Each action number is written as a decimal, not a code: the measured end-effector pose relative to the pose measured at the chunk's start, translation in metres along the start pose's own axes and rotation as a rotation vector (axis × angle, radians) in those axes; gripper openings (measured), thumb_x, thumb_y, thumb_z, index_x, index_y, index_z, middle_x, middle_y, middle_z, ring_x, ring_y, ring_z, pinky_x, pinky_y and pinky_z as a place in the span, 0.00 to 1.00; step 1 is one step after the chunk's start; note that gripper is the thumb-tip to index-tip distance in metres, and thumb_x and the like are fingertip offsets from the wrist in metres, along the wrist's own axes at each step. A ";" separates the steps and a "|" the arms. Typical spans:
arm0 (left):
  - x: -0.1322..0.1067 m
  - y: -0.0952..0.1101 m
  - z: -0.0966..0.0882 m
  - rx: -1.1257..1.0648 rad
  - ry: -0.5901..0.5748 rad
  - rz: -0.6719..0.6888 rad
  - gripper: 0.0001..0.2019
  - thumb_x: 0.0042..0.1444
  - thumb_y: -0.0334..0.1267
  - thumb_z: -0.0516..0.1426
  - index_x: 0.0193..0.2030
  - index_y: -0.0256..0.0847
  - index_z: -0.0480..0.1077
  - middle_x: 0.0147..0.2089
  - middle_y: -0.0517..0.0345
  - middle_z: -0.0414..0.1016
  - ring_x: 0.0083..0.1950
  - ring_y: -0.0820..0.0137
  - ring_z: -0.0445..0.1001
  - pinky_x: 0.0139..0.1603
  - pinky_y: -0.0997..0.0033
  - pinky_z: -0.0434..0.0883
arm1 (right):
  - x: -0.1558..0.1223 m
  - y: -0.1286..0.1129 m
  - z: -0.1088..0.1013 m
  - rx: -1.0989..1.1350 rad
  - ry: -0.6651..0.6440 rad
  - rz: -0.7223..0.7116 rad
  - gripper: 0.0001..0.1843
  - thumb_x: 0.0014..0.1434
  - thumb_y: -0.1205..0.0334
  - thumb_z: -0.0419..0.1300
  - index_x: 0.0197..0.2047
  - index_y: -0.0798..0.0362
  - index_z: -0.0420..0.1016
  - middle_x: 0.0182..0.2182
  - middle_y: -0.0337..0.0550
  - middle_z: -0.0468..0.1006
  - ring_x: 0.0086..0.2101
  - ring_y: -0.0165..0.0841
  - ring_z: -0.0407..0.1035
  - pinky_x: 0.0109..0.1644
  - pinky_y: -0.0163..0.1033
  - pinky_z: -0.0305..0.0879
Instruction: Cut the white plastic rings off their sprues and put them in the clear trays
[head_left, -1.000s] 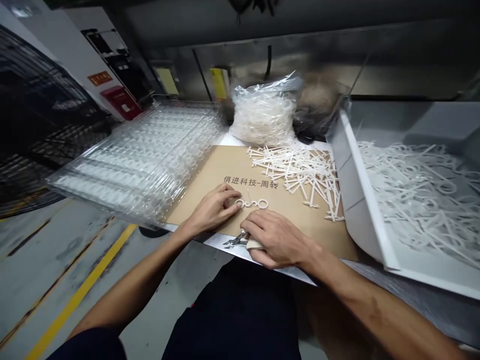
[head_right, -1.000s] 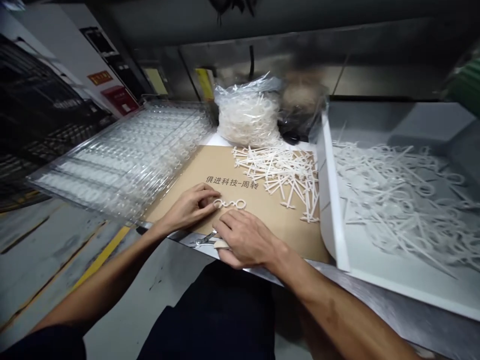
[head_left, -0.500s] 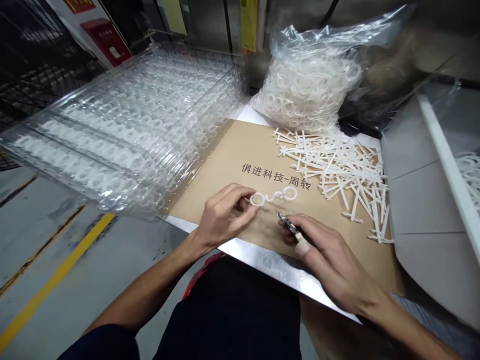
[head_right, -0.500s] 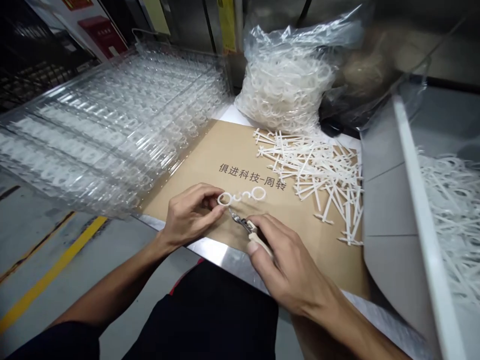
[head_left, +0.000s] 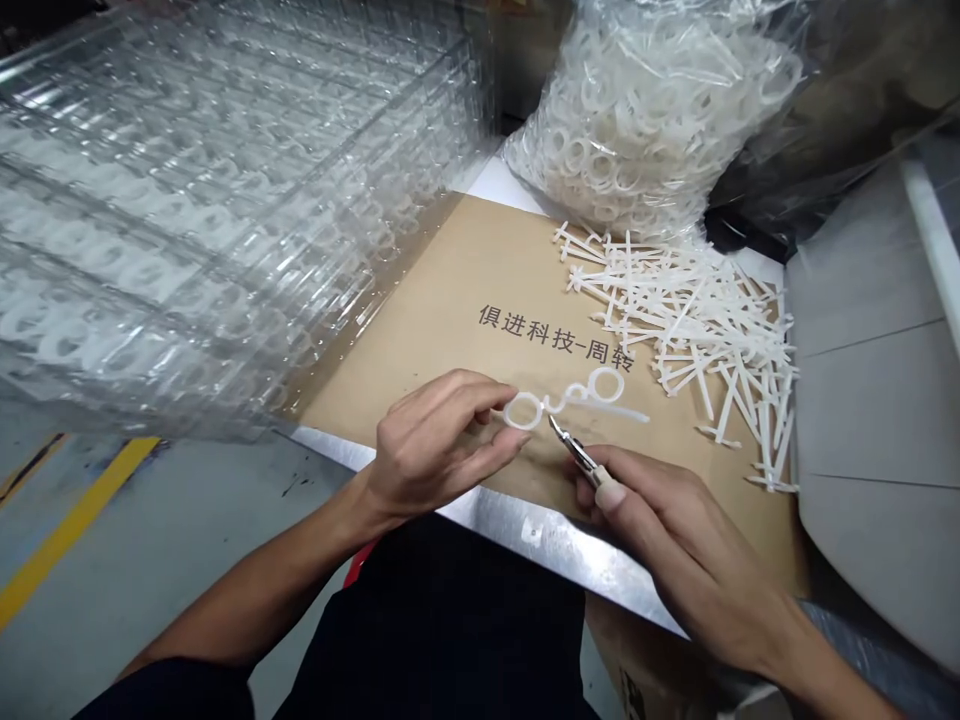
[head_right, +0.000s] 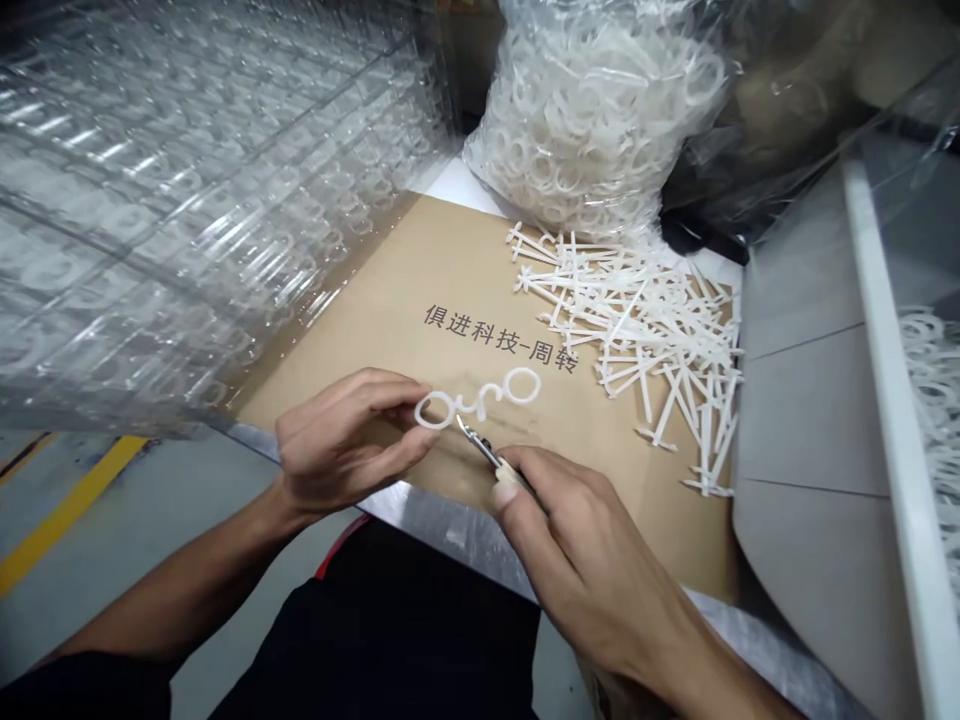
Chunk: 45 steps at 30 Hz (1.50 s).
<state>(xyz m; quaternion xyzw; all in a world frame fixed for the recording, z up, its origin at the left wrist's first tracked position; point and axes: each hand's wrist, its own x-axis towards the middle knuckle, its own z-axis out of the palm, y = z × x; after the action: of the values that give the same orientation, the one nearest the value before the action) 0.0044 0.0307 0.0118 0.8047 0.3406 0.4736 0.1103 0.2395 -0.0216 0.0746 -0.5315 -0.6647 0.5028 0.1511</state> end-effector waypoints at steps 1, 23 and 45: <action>0.000 0.000 0.000 -0.001 0.004 0.008 0.11 0.59 0.31 0.68 0.46 0.30 0.76 0.37 0.52 0.81 0.33 0.74 0.77 0.37 0.75 0.75 | 0.000 0.001 0.001 -0.002 0.004 0.003 0.18 0.78 0.53 0.45 0.39 0.50 0.68 0.32 0.39 0.73 0.33 0.34 0.68 0.38 0.41 0.59; 0.001 0.004 0.001 -0.006 0.003 0.036 0.11 0.59 0.32 0.68 0.47 0.30 0.76 0.37 0.51 0.81 0.34 0.74 0.79 0.37 0.75 0.76 | 0.000 0.003 0.002 0.034 -0.003 -0.009 0.20 0.79 0.52 0.44 0.37 0.50 0.67 0.31 0.37 0.72 0.32 0.32 0.67 0.39 0.41 0.58; 0.002 0.006 0.002 0.024 -0.011 0.031 0.10 0.61 0.34 0.66 0.47 0.35 0.75 0.37 0.54 0.82 0.33 0.73 0.80 0.37 0.75 0.77 | 0.000 0.001 0.002 0.052 0.011 0.005 0.21 0.79 0.52 0.44 0.36 0.50 0.67 0.31 0.38 0.71 0.31 0.33 0.66 0.37 0.41 0.59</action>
<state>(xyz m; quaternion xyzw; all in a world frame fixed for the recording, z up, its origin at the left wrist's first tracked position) 0.0091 0.0279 0.0151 0.8136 0.3332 0.4669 0.0952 0.2385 -0.0230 0.0724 -0.5317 -0.6491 0.5177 0.1672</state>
